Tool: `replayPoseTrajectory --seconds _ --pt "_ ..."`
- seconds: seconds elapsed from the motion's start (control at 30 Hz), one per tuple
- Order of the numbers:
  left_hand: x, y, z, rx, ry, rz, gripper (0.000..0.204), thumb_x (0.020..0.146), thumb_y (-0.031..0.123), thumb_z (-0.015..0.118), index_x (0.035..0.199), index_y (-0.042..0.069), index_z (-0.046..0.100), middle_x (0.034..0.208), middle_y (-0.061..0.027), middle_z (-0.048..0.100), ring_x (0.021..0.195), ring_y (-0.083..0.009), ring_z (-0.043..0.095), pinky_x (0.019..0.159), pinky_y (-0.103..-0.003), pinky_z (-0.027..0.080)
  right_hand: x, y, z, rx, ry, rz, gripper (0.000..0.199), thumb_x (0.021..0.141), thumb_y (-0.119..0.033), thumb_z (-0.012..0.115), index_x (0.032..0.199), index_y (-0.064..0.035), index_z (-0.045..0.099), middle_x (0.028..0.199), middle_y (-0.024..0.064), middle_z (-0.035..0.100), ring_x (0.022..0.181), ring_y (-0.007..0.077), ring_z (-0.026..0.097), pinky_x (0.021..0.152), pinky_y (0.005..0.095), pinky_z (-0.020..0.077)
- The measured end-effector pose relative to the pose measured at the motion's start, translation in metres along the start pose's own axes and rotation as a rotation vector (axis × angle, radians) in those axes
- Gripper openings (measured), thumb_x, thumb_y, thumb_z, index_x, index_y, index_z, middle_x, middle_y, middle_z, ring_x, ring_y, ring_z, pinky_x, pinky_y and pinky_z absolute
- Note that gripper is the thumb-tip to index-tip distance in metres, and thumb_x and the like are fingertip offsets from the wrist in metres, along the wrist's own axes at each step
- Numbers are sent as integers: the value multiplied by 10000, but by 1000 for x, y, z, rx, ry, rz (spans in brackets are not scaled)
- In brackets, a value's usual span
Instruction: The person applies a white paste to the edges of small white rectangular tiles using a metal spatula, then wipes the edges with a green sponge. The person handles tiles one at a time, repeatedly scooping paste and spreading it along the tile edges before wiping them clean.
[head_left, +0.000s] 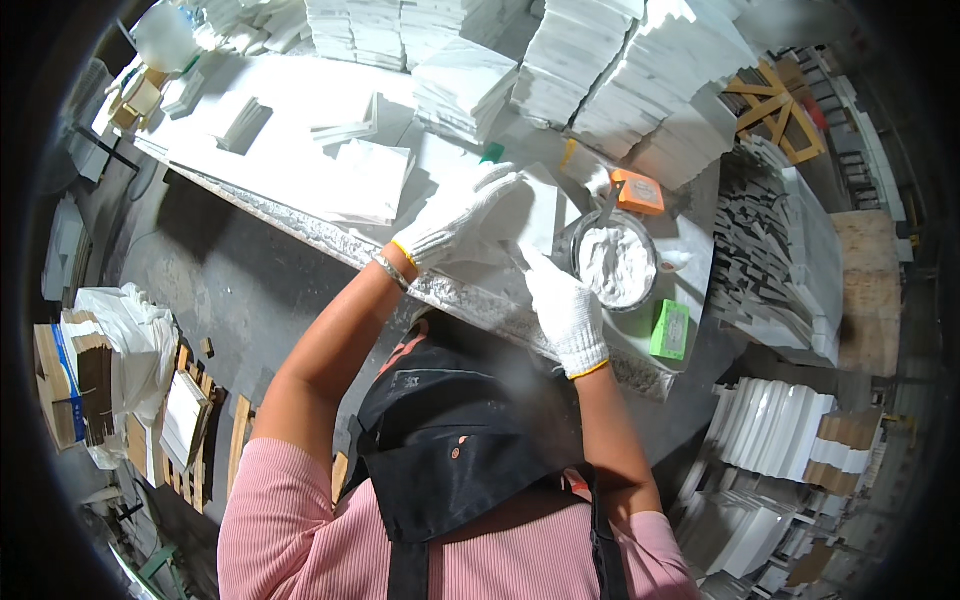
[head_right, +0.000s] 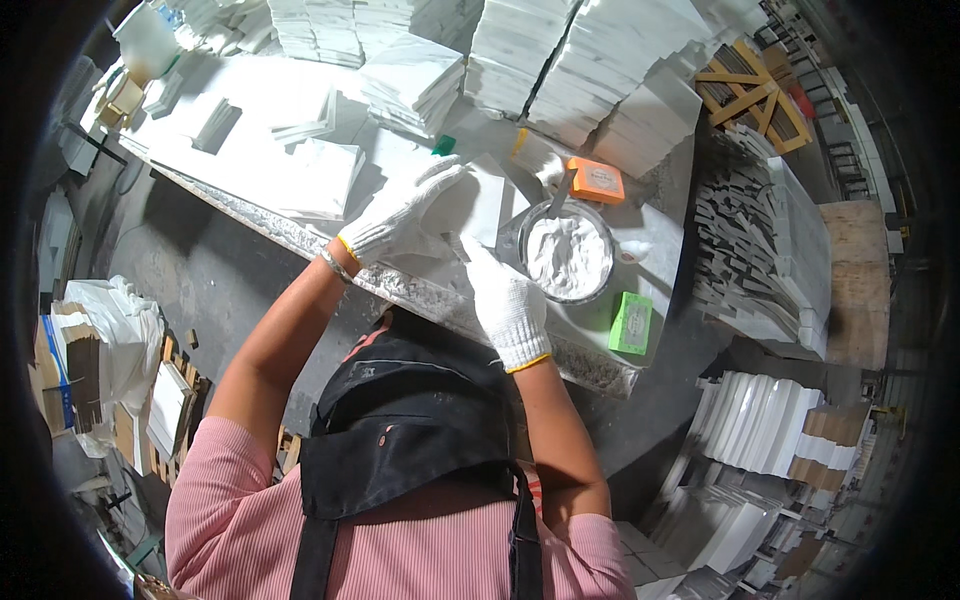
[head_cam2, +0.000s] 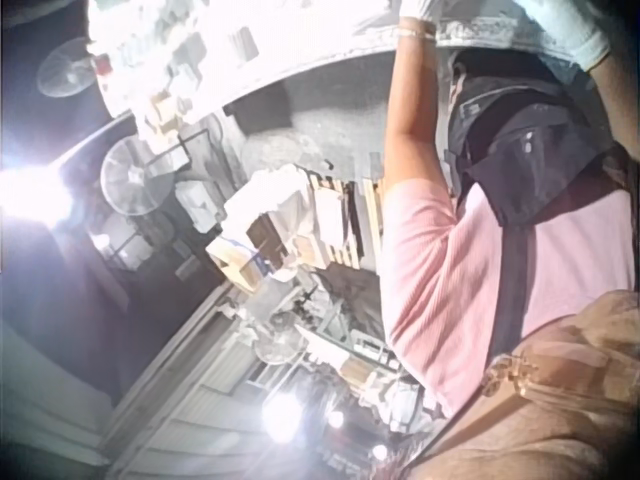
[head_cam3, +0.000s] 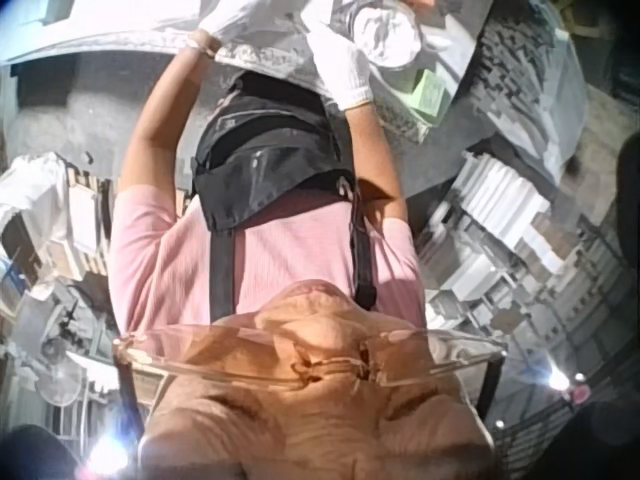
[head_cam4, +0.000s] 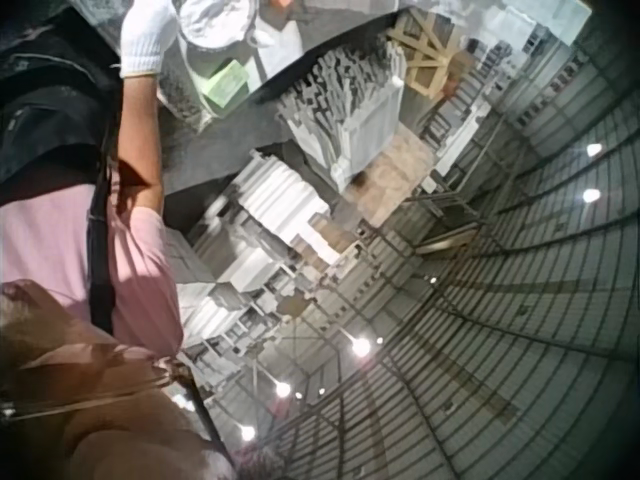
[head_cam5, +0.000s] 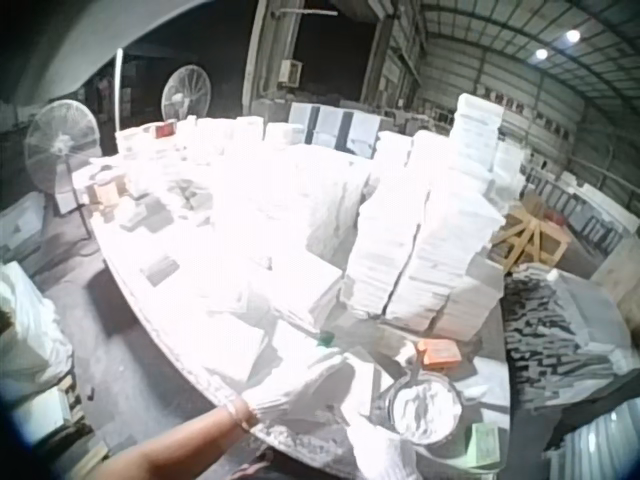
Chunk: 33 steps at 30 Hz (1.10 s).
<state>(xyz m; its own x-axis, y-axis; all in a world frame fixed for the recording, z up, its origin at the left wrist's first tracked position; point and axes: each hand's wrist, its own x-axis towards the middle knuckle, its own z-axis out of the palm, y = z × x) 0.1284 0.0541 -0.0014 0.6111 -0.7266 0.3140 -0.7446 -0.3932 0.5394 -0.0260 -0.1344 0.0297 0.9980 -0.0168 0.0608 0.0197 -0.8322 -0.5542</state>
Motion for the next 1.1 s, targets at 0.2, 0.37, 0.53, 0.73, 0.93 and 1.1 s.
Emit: replayPoseTrajectory --seconds 0.2,0.37,0.53,0.73,0.93,1.1 --pt "-24 0 -6 -17 160 21 1096 647 396 915 1544 79 372 1559 -197 393 1420 -392 407 1170 -464 352 -6 -15 -25 636 -126 354 503 983 -149 540 1477 -60 500 841 62 688 701 105 620 636 271 527" --pt "-59 74 -11 -313 303 -164 1016 785 412 842 1543 -22 323 1557 -261 375 1439 -380 390 1181 -442 323 -28 -5 -9 538 70 55 628 918 -26 525 1532 -16 392 1051 128 714 765 131 661 674 270 559" --pt "-73 110 26 -285 393 -254 1057 793 401 837 1565 -34 262 1586 -267 321 1467 -379 350 1189 -434 307 -52 -49 -23 615 -98 120 734 872 60 504 1574 -84 343 1146 153 706 793 145 682 707 277 569" --pt "-75 85 17 -9 625 -293 611 981 132 638 1510 -28 379 1477 -254 479 1307 -342 545 1062 -387 457 -74 -55 -34 720 -144 231 698 944 -17 589 1580 -54 303 829 84 716 677 104 653 646 260 552" --pt "-93 119 4 -772 219 -469 282 991 113 598 1226 -38 637 1169 -96 679 1030 -152 633 901 -296 505 -72 -51 -28 773 -106 293 700 923 4 584 1569 -35 319 837 93 729 673 118 660 641 264 554" --pt "-83 138 3 -1121 -60 -655 205 929 169 726 1007 -19 711 909 -40 716 807 -105 632 741 -256 511 -75 -33 -13 446 25 -139 675 906 11 578 1546 -22 365 1398 220 581 993 224 669 894 344 548"
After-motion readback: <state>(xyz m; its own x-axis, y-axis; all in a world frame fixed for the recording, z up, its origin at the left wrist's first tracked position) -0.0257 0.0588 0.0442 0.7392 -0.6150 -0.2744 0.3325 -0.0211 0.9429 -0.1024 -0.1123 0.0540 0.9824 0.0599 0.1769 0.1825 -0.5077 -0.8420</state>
